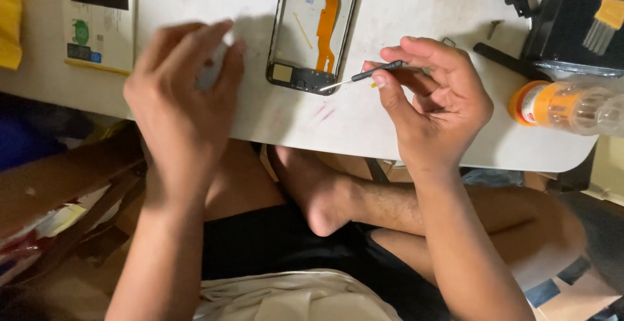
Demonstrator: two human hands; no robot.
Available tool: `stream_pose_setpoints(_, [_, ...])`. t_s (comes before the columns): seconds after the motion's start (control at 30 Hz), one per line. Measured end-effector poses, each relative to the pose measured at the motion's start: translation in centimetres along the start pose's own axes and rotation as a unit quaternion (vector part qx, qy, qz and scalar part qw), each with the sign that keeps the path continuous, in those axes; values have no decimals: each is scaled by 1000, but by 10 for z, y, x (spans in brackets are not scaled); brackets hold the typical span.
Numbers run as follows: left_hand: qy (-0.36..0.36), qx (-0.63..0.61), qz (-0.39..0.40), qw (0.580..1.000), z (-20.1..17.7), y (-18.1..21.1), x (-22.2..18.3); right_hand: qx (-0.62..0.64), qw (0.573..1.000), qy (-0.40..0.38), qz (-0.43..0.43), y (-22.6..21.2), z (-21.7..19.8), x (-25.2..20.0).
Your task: Reassembling a smartphone by installing internal components and inserting the SIM tray.
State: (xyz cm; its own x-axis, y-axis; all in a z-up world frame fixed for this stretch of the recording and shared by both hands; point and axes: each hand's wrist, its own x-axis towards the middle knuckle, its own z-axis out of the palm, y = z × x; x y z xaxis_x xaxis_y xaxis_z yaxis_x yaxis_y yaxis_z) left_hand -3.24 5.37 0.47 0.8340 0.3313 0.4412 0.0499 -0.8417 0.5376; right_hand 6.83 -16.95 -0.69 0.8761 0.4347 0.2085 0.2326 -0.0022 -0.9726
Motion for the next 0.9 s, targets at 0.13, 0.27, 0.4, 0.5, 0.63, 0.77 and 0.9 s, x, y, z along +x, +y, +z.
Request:
stream_pose_setpoints(0.13, [0, 55, 10, 998, 1, -9, 9, -4, 1000, -1, -5, -1, 1, -2])
stream_pose_setpoints(0.27, [31, 8, 21, 999, 15, -14, 12, -35, 999, 8, -19, -1, 1, -4])
stream_pose_setpoints(0.4, [51, -88, 47, 994, 25, 2, 15, -35, 999, 16, -7, 2, -1, -6])
stream_pose_setpoints(0.5, [30, -91, 29, 995, 21, 14, 19, -34, 999, 12, -20, 5, 0, -5])
stream_pose_setpoints(0.63, [30, -114, 13, 993, 20, 12, 18, -16, 1000, 2, -26, 5, 0, -5])
stream_pose_setpoints(0.77, [31, -118, 17, 992, 20, 11, 18, -35, 999, 5, -15, 3, 0, -7])
stream_pose_setpoints(0.9, [26, -120, 17, 992, 21, 9, 18, -28, 999, -3, -29, 6, -1, -6])
